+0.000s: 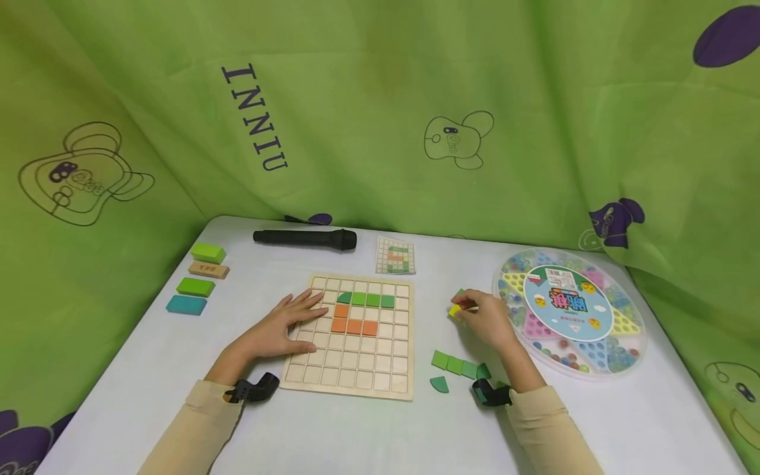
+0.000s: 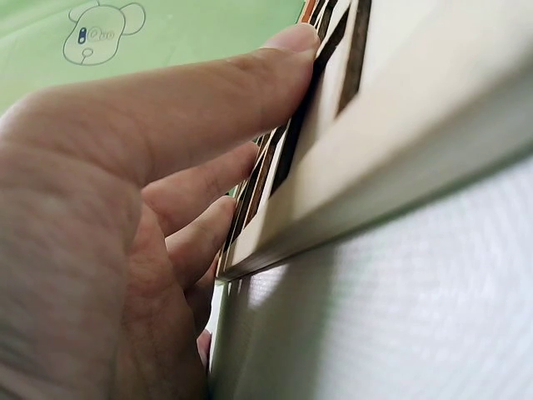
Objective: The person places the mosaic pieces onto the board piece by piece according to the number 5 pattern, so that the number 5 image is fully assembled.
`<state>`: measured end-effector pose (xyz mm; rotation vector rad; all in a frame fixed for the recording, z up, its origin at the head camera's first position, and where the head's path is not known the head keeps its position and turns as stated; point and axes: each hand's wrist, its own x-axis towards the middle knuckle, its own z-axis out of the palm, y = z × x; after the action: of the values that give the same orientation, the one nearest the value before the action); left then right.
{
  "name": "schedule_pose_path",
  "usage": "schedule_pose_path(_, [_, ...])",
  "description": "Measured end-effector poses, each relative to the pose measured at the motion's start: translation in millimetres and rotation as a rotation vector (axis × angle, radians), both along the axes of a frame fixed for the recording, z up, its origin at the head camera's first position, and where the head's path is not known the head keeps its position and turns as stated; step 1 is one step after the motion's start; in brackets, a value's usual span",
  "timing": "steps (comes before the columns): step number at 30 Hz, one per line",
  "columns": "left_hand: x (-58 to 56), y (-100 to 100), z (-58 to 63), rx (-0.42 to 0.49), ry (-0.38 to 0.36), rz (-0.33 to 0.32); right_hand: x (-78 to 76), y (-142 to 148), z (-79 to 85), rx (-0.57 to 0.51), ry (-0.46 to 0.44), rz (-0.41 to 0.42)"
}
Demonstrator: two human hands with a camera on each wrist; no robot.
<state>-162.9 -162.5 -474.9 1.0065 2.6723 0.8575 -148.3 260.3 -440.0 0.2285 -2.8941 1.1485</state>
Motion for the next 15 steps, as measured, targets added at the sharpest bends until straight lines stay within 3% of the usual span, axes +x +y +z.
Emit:
schedule_pose_path(7, [-1.4,-1,1.1,0.005,0.010,-0.004,3.7,-51,-0.4,-0.124,-0.085,0.097])
schedule_pose_path(15, [-0.2,1,2.1,0.004,0.011,-0.007,2.4,-93,-6.2,-0.132,-0.111,0.242])
